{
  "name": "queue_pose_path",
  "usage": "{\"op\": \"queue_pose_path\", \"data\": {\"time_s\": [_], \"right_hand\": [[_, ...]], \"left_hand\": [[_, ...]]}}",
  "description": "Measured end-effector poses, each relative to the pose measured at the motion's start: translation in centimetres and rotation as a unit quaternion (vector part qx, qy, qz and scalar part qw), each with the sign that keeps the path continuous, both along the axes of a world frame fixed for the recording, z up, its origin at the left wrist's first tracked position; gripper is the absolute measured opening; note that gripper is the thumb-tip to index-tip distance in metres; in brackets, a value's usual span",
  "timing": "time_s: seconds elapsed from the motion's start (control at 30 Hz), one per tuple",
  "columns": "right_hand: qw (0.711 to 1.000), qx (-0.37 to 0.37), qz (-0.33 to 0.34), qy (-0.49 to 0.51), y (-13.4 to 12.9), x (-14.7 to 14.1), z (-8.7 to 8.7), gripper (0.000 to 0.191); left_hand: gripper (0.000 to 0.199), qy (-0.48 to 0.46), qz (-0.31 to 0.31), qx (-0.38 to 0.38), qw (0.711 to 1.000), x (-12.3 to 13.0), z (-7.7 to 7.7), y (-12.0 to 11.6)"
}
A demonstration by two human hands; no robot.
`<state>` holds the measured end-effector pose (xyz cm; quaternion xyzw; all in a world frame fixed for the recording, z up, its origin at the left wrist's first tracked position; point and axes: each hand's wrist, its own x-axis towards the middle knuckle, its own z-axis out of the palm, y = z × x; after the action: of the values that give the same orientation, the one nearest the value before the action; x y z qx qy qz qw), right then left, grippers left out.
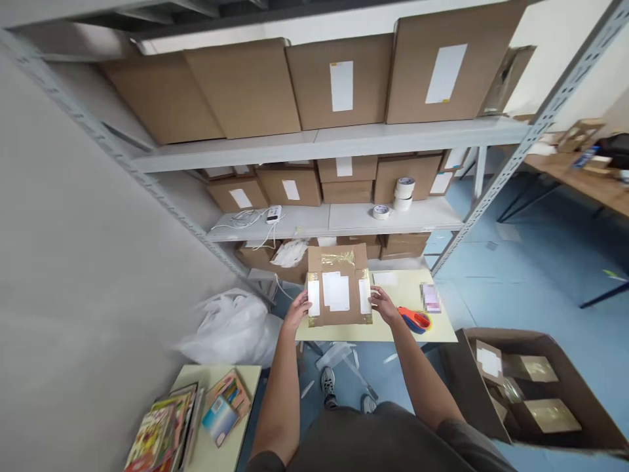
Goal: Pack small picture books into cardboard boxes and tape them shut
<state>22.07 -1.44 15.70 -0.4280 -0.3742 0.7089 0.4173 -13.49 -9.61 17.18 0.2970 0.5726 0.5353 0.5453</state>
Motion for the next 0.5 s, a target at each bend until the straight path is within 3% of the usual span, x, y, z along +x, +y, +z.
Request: {"op": "queue_pose_path", "data": {"time_s": [0.17,0.27,0.5], "right_hand": [[0.998,-0.003,-0.047,-0.045,1.9,0.0,0.1,0.056],[0.993,-0.016,-0.083,-0.078,2.9,-0.9,-0.8,0.055],[0.958,-0.107,-0.200,-0.174,3.5,-3.5,-6.2,0.054]], "left_hand": [[0.080,-0.024,-0.061,-0.013,0.998,-1.6,-2.6,6.3],[0.080,-0.031,-0.102,-0.025,0.994,-2.7,-4.4,9.1],[0.083,-0.044,-0.156,-0.067,0.984,-3.1,-10.9,11.3]]}}
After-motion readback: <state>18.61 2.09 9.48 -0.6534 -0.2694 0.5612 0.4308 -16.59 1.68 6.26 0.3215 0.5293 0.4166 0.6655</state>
